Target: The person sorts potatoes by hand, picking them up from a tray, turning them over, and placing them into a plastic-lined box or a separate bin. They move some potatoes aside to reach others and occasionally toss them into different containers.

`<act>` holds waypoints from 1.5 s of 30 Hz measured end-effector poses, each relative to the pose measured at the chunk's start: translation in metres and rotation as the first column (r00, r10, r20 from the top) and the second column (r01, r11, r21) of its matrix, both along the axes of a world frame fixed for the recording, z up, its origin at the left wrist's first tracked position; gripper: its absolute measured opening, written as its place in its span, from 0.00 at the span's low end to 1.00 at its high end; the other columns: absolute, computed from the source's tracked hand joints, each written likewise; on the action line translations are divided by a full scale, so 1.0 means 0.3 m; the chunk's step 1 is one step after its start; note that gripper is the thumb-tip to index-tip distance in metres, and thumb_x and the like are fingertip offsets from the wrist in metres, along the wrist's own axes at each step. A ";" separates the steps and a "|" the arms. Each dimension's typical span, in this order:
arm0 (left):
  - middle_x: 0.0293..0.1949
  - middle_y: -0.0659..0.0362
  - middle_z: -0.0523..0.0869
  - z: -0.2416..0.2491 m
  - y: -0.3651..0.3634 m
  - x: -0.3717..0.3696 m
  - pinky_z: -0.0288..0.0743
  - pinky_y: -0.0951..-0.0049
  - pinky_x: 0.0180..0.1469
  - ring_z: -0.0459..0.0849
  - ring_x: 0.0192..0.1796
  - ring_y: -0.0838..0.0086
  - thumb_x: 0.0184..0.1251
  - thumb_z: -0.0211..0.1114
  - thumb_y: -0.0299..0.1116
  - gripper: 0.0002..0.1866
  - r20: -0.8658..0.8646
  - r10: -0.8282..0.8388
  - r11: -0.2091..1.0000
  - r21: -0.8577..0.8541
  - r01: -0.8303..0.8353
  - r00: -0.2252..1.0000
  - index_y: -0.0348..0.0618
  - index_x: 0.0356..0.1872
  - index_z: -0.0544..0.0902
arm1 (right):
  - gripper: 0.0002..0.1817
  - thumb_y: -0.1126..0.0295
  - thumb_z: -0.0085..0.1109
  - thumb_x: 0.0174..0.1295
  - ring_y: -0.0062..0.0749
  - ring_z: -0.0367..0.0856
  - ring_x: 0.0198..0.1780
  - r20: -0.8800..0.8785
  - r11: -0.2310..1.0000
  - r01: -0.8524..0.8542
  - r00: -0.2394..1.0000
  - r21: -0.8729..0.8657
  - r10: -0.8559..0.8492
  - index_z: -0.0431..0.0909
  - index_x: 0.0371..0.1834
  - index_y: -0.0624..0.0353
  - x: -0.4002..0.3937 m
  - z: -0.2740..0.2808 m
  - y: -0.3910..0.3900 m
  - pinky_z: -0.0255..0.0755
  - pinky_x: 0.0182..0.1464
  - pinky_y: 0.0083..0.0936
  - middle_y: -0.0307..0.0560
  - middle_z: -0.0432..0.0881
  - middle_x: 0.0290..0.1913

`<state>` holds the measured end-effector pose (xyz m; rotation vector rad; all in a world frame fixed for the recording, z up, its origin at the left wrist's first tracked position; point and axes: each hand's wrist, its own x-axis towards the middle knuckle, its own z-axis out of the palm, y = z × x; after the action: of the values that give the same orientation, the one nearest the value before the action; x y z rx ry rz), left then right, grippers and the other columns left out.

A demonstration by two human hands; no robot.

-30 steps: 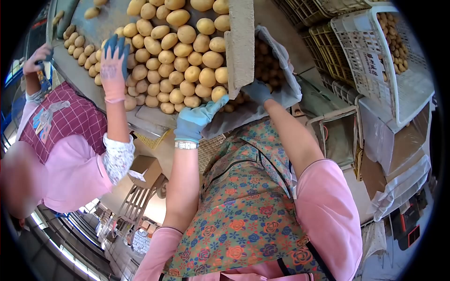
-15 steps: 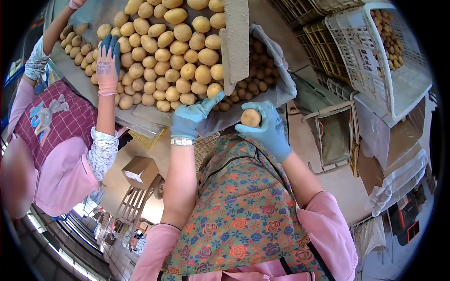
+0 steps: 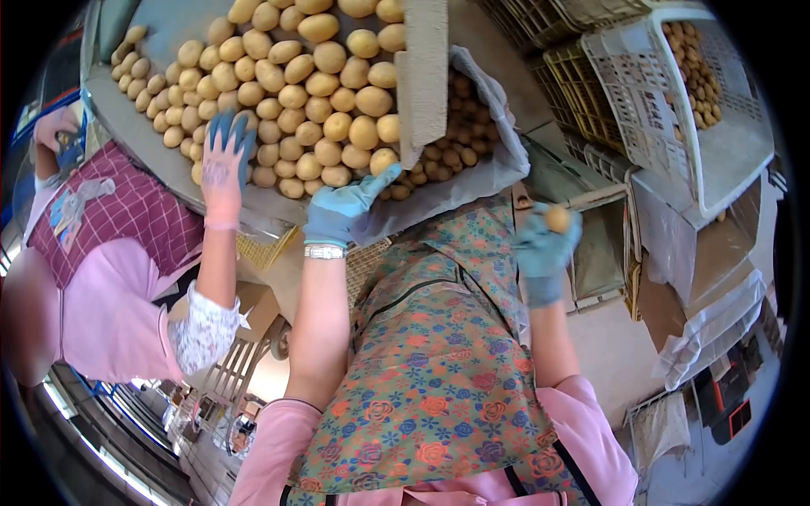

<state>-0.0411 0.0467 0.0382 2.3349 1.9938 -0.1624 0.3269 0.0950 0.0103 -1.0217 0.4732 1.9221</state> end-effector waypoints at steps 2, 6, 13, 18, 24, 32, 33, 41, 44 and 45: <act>0.17 0.69 0.75 0.005 -0.021 -0.017 0.73 0.69 0.18 0.73 0.15 0.74 0.70 0.65 0.30 0.40 0.003 0.023 1.000 0.006 -0.023 1.000 0.91 0.77 0.68 | 0.35 0.36 0.56 0.71 0.20 0.75 0.30 0.181 0.965 0.253 0.948 0.076 -0.262 0.78 0.58 0.60 0.232 -0.127 -0.042 0.77 0.37 0.21 0.36 0.79 0.33; 0.42 0.73 0.90 -0.027 -0.023 -0.026 0.76 0.75 0.20 0.81 0.21 0.77 0.73 0.63 0.32 0.39 -0.213 -0.133 0.988 -0.101 0.113 0.968 0.80 0.81 0.63 | 0.32 0.40 0.53 0.75 0.22 0.82 0.40 0.255 0.997 -0.064 0.966 0.046 0.051 0.77 0.67 0.56 0.239 -0.120 -0.054 0.80 0.46 0.21 0.37 0.86 0.47; 0.20 0.71 0.75 -0.073 -0.035 -0.028 0.74 0.73 0.21 0.73 0.17 0.77 0.64 0.69 0.29 0.42 -0.017 -0.042 0.996 0.082 0.043 0.999 0.87 0.77 0.70 | 0.11 0.69 0.55 0.69 0.35 0.86 0.48 0.950 0.067 -0.955 0.295 0.289 0.104 0.85 0.47 0.58 -0.483 -0.158 -0.132 0.81 0.52 0.31 0.45 0.87 0.46; 0.36 0.73 0.87 -0.026 -0.014 -0.012 0.80 0.73 0.29 0.83 0.26 0.77 0.67 0.66 0.29 0.39 -0.070 -0.059 0.997 -0.055 0.055 0.996 0.82 0.76 0.71 | 0.20 0.55 0.51 0.72 0.43 0.84 0.63 0.794 -0.603 -0.737 -0.547 -0.306 0.265 0.84 0.60 0.48 -0.858 -0.530 -0.214 0.78 0.62 0.38 0.52 0.86 0.61; 0.74 0.67 0.78 -0.040 -0.015 -0.025 0.79 0.73 0.66 0.81 0.69 0.75 0.80 0.52 0.33 0.27 0.086 0.067 0.922 -0.386 -0.029 0.994 0.55 0.78 0.70 | 0.21 0.55 0.50 0.72 0.43 0.84 0.64 0.753 -0.621 -0.694 -0.612 -0.365 0.242 0.84 0.61 0.48 -0.904 -0.595 -0.152 0.78 0.63 0.38 0.52 0.85 0.62; 0.51 0.70 0.93 -0.039 -0.021 -0.011 0.83 0.73 0.33 0.90 0.32 0.73 0.67 0.68 0.32 0.39 0.009 -0.003 0.992 -0.127 0.004 1.000 0.86 0.76 0.70 | 0.21 0.55 0.49 0.73 0.43 0.84 0.64 0.751 -0.657 -0.668 -0.619 -0.350 0.229 0.83 0.62 0.49 -0.889 -0.561 -0.193 0.77 0.63 0.38 0.53 0.84 0.64; 0.56 0.70 0.91 -0.034 -0.022 -0.018 0.85 0.73 0.37 0.91 0.40 0.74 0.69 0.64 0.28 0.37 -0.007 -0.031 0.985 -0.171 0.029 0.999 0.78 0.77 0.69 | 0.22 0.55 0.49 0.73 0.43 0.84 0.64 0.754 -0.656 -0.671 -0.614 -0.346 0.231 0.83 0.62 0.49 -0.886 -0.561 -0.190 0.77 0.63 0.38 0.53 0.84 0.64; 0.68 0.72 0.84 -0.040 -0.021 -0.033 0.86 0.75 0.45 0.91 0.52 0.77 0.75 0.57 0.28 0.33 -0.052 -0.087 0.976 -0.206 0.074 0.995 0.68 0.79 0.67 | 0.22 0.55 0.48 0.73 0.43 0.84 0.64 0.779 -0.645 -0.686 -0.588 -0.336 0.219 0.83 0.63 0.49 -0.880 -0.561 -0.164 0.77 0.64 0.38 0.53 0.83 0.66; 0.68 0.72 0.84 -0.035 -0.022 -0.035 0.86 0.74 0.46 0.91 0.53 0.77 0.76 0.57 0.29 0.33 -0.045 -0.099 0.978 -0.187 0.089 0.994 0.67 0.80 0.66 | 0.22 0.55 0.48 0.74 0.43 0.84 0.64 0.796 -0.624 -0.701 -0.571 -0.345 0.201 0.82 0.64 0.50 -0.877 -0.575 -0.118 0.77 0.64 0.38 0.54 0.82 0.66; 0.68 0.72 0.84 -0.025 -0.024 -0.032 0.86 0.73 0.47 0.91 0.53 0.75 0.77 0.56 0.29 0.33 -0.068 -0.091 0.965 -0.254 0.071 0.994 0.67 0.81 0.65 | 0.23 0.55 0.48 0.74 0.43 0.84 0.64 0.809 -0.616 -0.712 -0.554 -0.338 0.196 0.82 0.64 0.50 -0.870 -0.583 -0.087 0.77 0.64 0.38 0.54 0.82 0.66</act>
<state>-0.0507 0.0396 0.0308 2.2803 1.7879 -0.4890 0.0658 0.0689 -0.1648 -1.4116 -2.8212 1.9745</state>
